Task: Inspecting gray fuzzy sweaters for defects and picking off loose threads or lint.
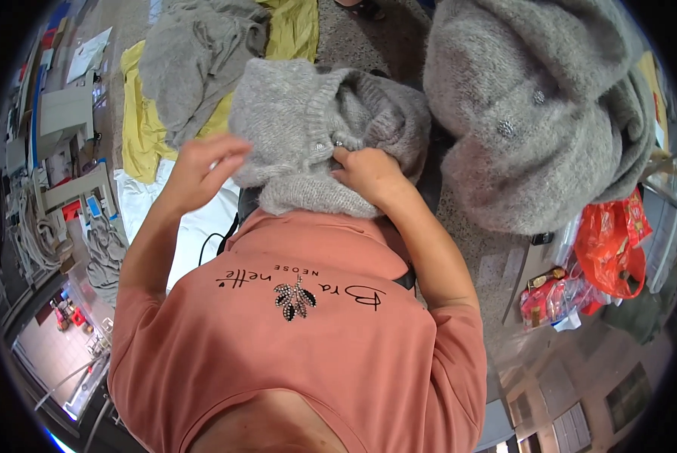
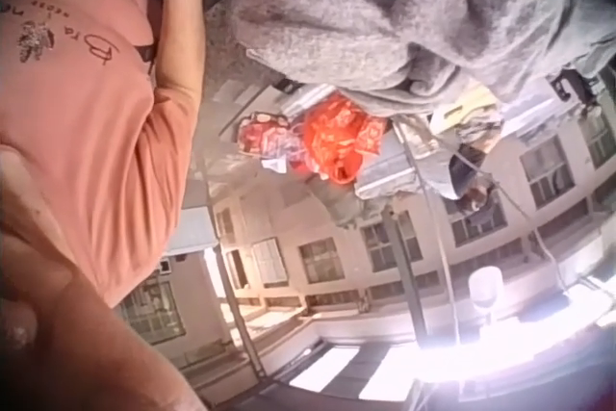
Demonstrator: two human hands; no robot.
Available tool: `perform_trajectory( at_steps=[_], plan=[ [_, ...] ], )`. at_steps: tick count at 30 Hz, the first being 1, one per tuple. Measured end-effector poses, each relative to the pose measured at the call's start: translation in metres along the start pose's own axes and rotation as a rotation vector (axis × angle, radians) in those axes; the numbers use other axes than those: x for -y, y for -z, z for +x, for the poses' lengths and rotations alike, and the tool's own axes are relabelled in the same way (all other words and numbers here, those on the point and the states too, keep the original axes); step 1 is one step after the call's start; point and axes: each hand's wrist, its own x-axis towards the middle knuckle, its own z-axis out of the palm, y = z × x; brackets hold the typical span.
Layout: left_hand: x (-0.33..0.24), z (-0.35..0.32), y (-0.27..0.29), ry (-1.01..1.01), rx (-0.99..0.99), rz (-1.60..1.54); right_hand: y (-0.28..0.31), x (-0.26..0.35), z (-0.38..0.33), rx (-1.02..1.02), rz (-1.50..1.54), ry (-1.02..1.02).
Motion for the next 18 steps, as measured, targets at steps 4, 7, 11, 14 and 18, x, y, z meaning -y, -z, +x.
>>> perform_trajectory(
  at_steps=[4, 7, 11, 14, 18],
  plan=[
    [0.010, 0.055, -0.049, -0.402, -0.094, 0.281, -0.014, -0.002, 0.002, -0.048, -0.239, 0.036],
    [0.019, 0.068, -0.083, -0.445, 0.031, 0.483, -0.019, -0.004, -0.010, -0.156, -0.213, 0.096],
    [0.010, 0.074, -0.074, -0.341, 0.178, 0.445, -0.024, -0.007, -0.033, -0.444, -0.108, 0.081],
    [0.013, 0.072, -0.072, -0.246, 0.248, 0.278, -0.010, -0.001, -0.034, -0.612, -0.093, 0.241],
    [0.010, 0.070, -0.076, -0.201, 0.239, -0.205, 0.006, 0.009, -0.036, -0.548, 0.135, 0.431]
  ],
)
